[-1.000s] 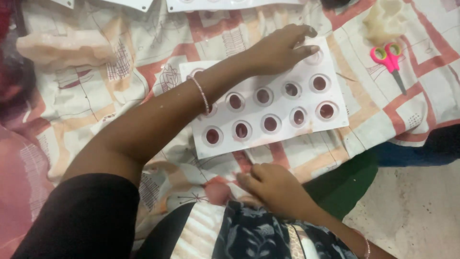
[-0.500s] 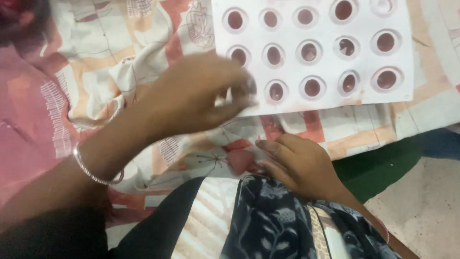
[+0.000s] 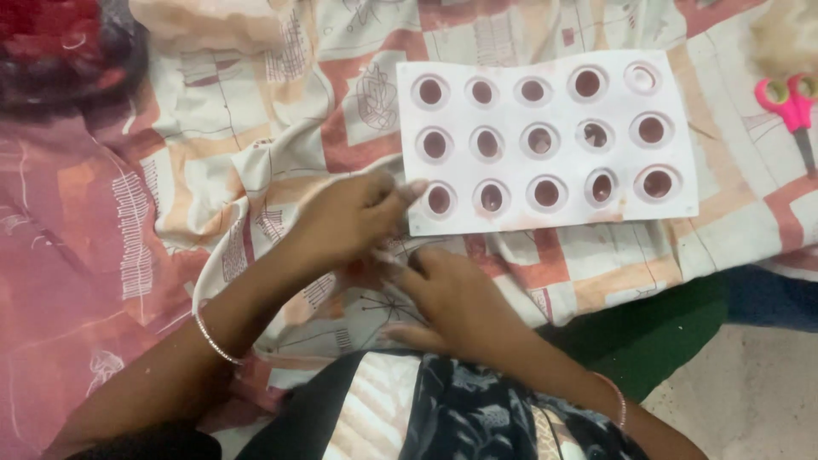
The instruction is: The recorder is seen removing molded wax items from a silicone mold.
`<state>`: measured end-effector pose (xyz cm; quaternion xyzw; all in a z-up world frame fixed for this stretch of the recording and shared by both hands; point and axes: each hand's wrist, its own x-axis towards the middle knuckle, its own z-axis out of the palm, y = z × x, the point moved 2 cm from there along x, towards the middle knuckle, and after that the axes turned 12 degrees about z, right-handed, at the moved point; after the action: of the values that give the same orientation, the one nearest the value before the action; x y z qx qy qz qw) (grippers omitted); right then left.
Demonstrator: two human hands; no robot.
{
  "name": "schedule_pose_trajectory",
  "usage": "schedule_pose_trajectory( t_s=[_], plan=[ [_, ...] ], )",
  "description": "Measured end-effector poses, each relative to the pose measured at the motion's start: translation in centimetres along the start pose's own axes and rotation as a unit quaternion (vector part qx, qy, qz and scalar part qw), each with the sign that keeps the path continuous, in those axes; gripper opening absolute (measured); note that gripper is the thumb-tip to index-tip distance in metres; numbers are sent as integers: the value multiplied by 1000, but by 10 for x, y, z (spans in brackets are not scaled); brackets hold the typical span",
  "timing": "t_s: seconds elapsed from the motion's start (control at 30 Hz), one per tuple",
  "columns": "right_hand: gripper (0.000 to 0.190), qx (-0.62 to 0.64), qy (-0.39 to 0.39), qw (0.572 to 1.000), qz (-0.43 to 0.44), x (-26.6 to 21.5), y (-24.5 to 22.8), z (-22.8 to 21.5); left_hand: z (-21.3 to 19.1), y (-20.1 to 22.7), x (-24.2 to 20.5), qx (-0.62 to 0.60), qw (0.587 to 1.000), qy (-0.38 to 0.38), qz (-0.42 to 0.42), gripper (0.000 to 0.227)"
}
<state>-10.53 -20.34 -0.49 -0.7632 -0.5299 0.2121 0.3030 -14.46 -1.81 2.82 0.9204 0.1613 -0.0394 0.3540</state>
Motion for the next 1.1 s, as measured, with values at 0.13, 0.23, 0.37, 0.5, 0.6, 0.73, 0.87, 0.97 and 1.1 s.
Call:
schedule_pose_trajectory(
  t_s=[0.13,0.23,0.37,0.5,0.6,0.73,0.87,0.97,1.1],
  plan=[
    [59,-85,44,993,-64,19,-14,53,43,-35,15,-210,976,-11,58,56],
    [25,-150,96,982,-68,34,-21,66,48,-59,28,-352,935,30,14,56],
    [44,-100,91,990,33,65,-31,64,22,-82,43,-427,904,27,-21,51],
    [44,-91,-30,995,20,96,-48,73,-14,-125,54,-502,846,168,65,36],
    [39,-71,-148,985,49,110,-38,70,-17,-134,58,-534,802,243,113,25],
    [43,4,-180,983,-42,115,-21,80,-6,-136,60,-535,816,197,91,23],
    [45,15,-170,984,-55,113,-40,81,14,-147,68,-503,847,161,66,26],
    [48,-42,-145,988,-31,108,-46,80,23,-147,60,-495,850,170,66,27],
    [50,48,-128,990,-29,103,-33,19,18,-147,65,-519,829,189,93,23]
  ],
)
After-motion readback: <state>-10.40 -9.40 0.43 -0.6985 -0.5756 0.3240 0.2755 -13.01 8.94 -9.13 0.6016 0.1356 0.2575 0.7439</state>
